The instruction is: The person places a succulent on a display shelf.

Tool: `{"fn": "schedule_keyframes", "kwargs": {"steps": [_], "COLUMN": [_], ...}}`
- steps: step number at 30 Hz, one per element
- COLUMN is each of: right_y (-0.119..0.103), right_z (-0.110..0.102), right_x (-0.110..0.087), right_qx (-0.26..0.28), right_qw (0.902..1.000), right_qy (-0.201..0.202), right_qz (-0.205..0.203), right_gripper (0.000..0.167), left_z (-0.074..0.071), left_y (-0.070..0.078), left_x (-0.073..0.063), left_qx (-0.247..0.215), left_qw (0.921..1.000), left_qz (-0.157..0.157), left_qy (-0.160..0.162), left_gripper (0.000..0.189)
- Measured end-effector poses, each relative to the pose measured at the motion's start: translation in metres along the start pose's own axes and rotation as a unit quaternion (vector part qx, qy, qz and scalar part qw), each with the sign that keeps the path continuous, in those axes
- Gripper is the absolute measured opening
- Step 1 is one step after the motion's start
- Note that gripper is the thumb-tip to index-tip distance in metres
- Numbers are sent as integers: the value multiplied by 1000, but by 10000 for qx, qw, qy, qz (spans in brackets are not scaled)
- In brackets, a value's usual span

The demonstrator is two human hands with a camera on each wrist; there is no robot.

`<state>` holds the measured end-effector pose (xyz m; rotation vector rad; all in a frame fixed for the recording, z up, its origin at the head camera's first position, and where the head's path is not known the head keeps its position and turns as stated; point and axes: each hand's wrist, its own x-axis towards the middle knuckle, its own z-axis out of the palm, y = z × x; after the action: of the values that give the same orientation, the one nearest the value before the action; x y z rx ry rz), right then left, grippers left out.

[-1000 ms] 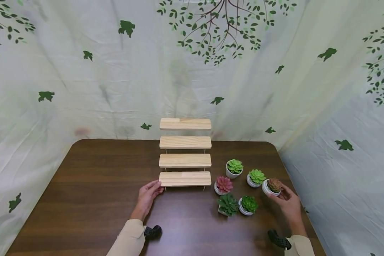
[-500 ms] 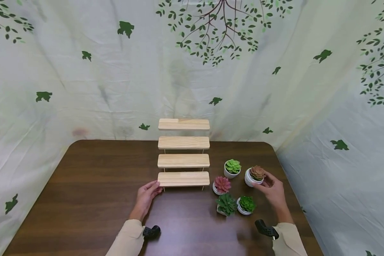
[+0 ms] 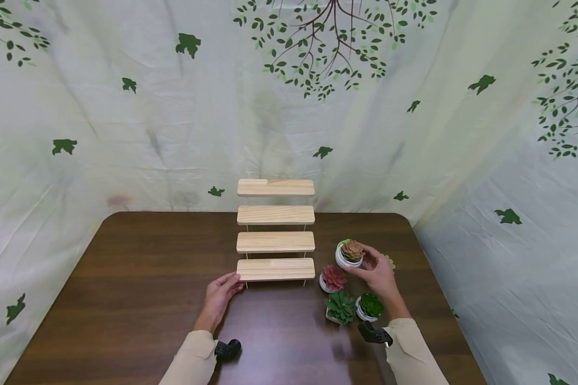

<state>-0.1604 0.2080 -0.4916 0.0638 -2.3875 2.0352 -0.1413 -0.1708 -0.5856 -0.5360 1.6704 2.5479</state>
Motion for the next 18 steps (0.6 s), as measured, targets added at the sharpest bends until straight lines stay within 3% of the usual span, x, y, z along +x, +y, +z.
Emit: {"fn": "schedule_keyframes", "kwargs": {"steps": [10,18], "right_y": [-4,-13], "right_z": [35,62], "right_x": [7,10], "right_qx": [113,677], "right_qw": [9991,9939], "right_qy": [-377,-869], "right_qz": [-164,87], "right_gripper": [61,60], "left_z": [0,1], "left_y": [-1,0], "left_x": [0,1], "left_qx": [42,-217], "left_qw": [10000,9997], "left_qz": [83,55], "left_qy": [14,-64], "left_gripper": [12,9]}}
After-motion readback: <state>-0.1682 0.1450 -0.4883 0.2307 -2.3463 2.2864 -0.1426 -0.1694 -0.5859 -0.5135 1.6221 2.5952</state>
